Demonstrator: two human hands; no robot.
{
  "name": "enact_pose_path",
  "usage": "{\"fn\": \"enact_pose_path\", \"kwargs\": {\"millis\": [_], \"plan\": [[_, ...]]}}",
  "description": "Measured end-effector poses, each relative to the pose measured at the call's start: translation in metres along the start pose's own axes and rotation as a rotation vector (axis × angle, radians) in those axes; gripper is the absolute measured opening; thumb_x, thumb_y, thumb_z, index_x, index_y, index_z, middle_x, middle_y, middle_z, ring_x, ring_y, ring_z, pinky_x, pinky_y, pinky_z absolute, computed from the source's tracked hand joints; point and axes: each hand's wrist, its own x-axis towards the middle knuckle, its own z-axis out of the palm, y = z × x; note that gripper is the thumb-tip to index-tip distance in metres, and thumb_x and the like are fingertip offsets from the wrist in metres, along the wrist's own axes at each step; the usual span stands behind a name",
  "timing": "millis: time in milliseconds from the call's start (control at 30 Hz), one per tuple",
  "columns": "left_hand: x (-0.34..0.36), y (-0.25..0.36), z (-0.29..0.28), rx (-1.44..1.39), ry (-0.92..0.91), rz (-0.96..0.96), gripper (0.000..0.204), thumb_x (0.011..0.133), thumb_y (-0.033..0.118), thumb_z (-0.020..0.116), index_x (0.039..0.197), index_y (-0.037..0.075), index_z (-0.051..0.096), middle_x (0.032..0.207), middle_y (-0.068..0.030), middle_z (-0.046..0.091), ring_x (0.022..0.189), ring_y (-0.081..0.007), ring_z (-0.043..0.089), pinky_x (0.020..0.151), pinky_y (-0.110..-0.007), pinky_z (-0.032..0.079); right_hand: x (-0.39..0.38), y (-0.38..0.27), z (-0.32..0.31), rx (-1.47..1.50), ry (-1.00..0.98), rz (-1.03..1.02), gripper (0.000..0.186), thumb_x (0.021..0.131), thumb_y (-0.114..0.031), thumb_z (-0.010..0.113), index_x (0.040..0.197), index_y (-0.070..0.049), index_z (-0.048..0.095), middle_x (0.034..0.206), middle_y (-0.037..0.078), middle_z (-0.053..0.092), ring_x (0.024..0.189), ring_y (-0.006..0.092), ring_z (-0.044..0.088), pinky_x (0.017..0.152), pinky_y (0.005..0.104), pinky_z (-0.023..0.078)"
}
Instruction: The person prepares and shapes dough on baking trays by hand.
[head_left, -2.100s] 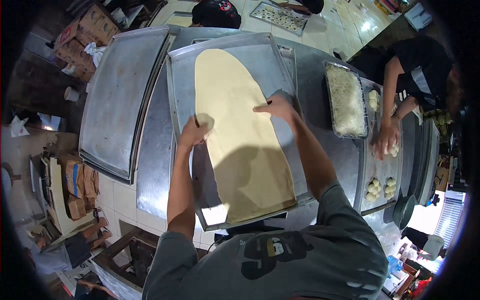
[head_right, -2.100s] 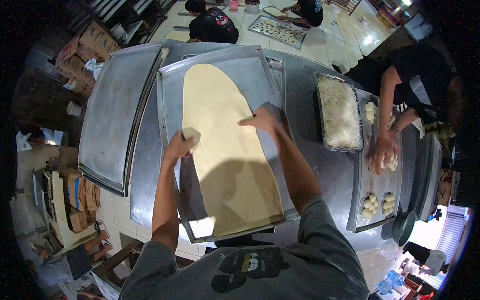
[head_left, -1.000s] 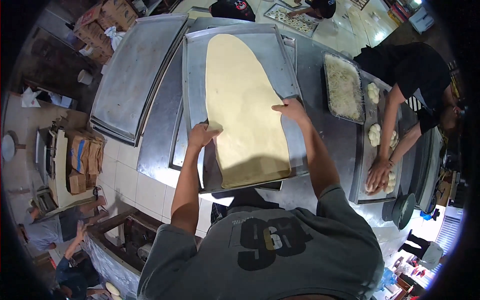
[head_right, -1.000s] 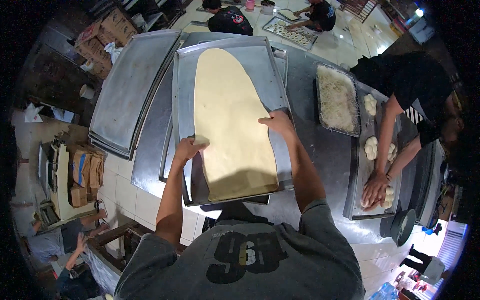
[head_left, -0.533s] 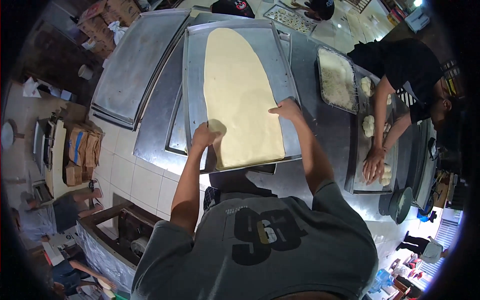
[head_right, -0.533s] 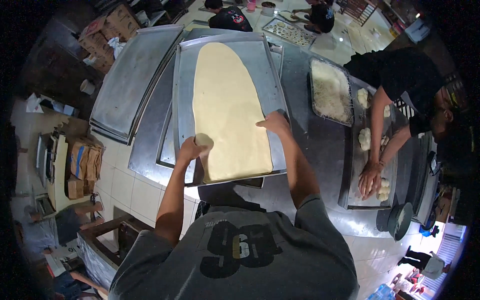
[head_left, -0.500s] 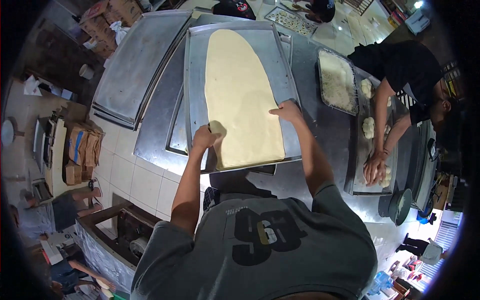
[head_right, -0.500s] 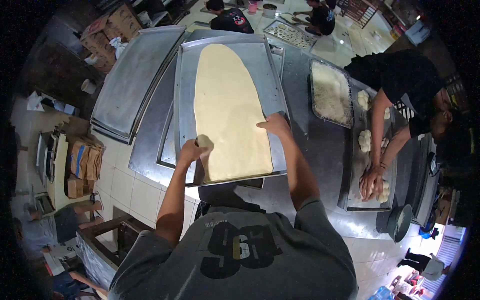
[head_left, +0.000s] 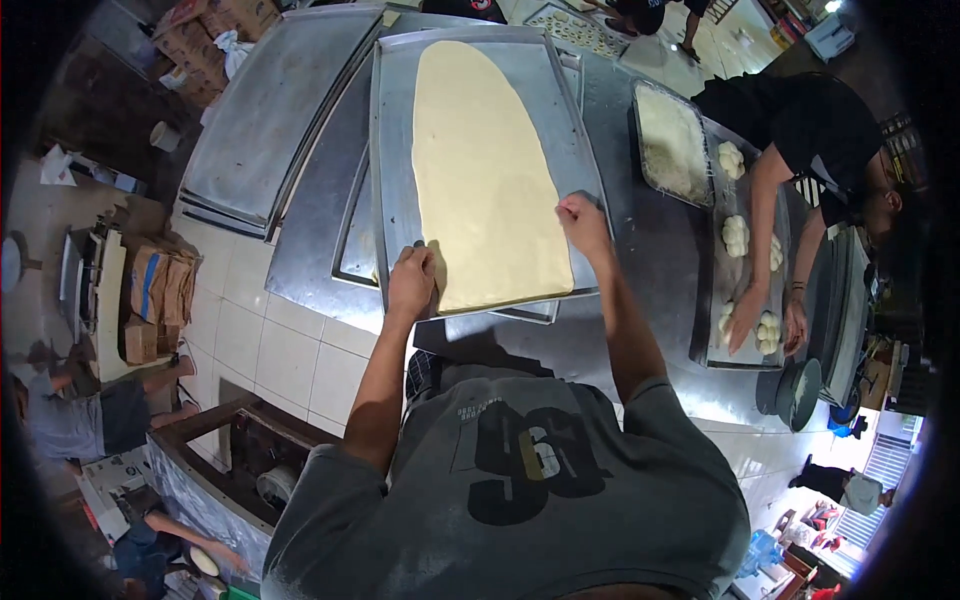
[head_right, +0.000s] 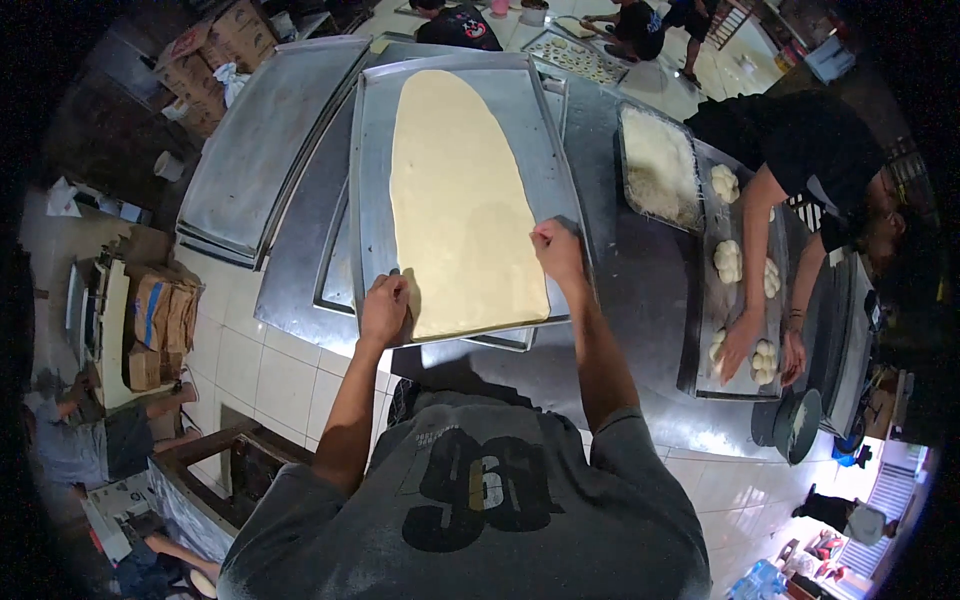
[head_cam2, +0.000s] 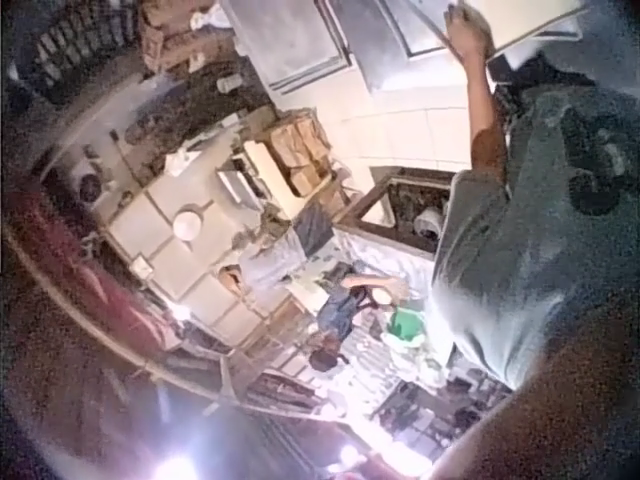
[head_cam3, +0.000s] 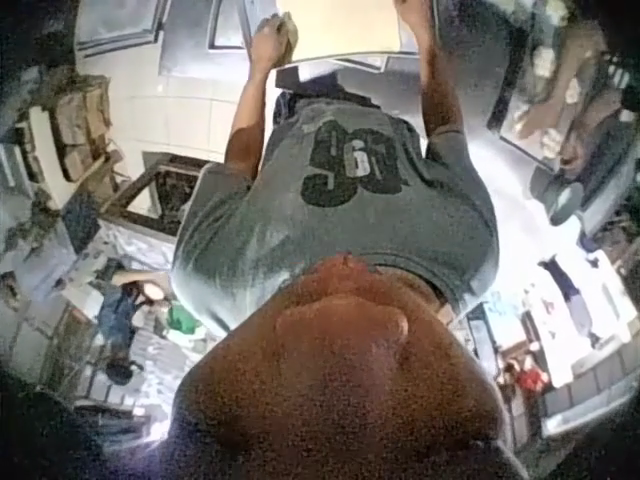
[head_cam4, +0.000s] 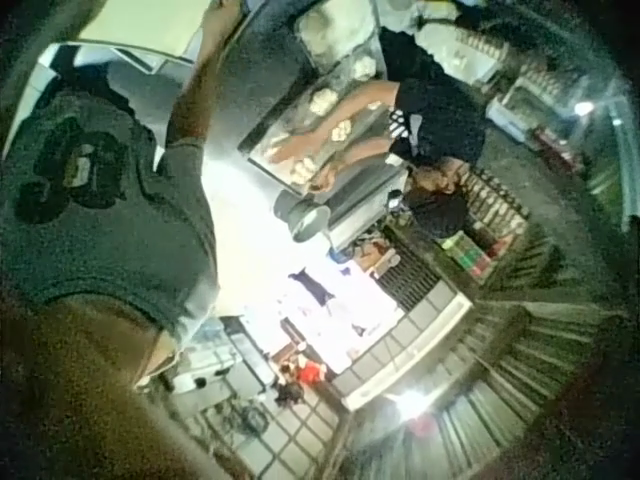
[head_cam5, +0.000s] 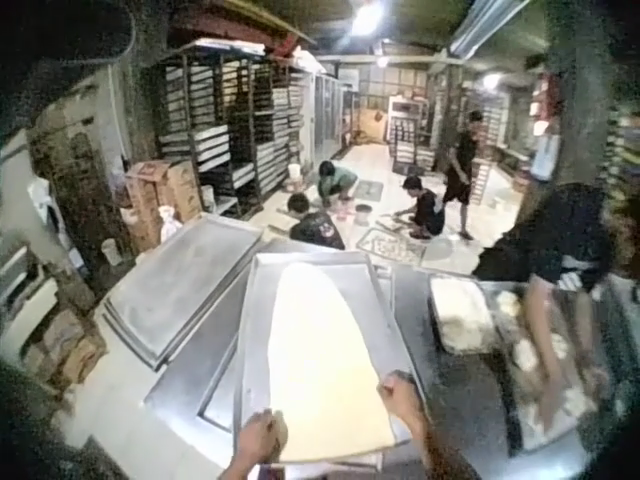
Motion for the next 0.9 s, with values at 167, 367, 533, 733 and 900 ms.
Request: {"fn": "enact_pose_path", "kwargs": {"millis": [167,367,533,733,900], "plan": [[0.003,0.011,-0.033,-0.116,-0.059,-0.236,0.018,0.087,0.017,0.06,0.099,0.004,0.064,0.08,-0.0177,0.067,0.074,-0.0325,0.066,0.065,-0.04,0.052,-0.021,-0.003,0.006,0.014,0.136,0.01,0.02,0.083,-0.015,0.067,0.095,0.001,0.063,0.082,0.016,0.067,0.075,0.0245,0.067,0.067,0.0323,0.051],[0.082,-0.044,-0.075,-0.169,0.152,-0.178,0.025,0.085,0.025,0.064,0.095,0.002,0.064,0.079,-0.0174,0.067,0.071,-0.0285,0.067,0.064,-0.039,0.051,-0.052,-0.054,-0.004,-0.149,0.523,-0.086,0.022,0.087,-0.021,0.064,0.096,-0.001,0.064,0.079,0.014,0.065,0.073,0.025,0.063,0.067,0.0362,0.049],[0.2,-0.108,-0.068,-0.002,0.144,-0.179,0.037,0.078,0.034,0.071,0.091,0.0,0.063,0.082,-0.0176,0.068,0.077,-0.0287,0.068,0.068,-0.038,0.052,-0.176,-0.112,0.024,-0.157,0.033,0.582,0.042,0.089,-0.039,0.061,0.085,0.002,0.062,0.067,0.014,0.064,0.061,0.0192,0.062,0.058,0.0354,0.047],[0.315,-0.161,-0.004,0.006,-0.116,-0.277,0.04,0.075,0.023,0.064,0.107,-0.001,0.062,0.093,-0.0177,0.068,0.084,-0.0265,0.066,0.074,-0.036,0.05,-0.204,-0.125,0.09,0.559,0.072,0.936,0.046,0.091,-0.037,0.061,0.113,0.001,0.049,0.098,0.015,0.064,0.075,0.0221,0.066,0.062,0.0324,0.053],[0.37,-0.225,0.013,-0.321,-0.124,-0.314,0.036,0.072,0.014,0.061,0.104,-0.001,0.064,0.087,-0.0092,0.066,0.074,-0.0193,0.061,0.066,-0.034,0.048,-0.169,-0.135,0.105,0.606,0.0,0.995,0.029,0.093,-0.022,0.056,0.108,0.0,0.043,0.092,0.016,0.061,0.077,0.0255,0.066,0.052,0.034,0.056]]}}
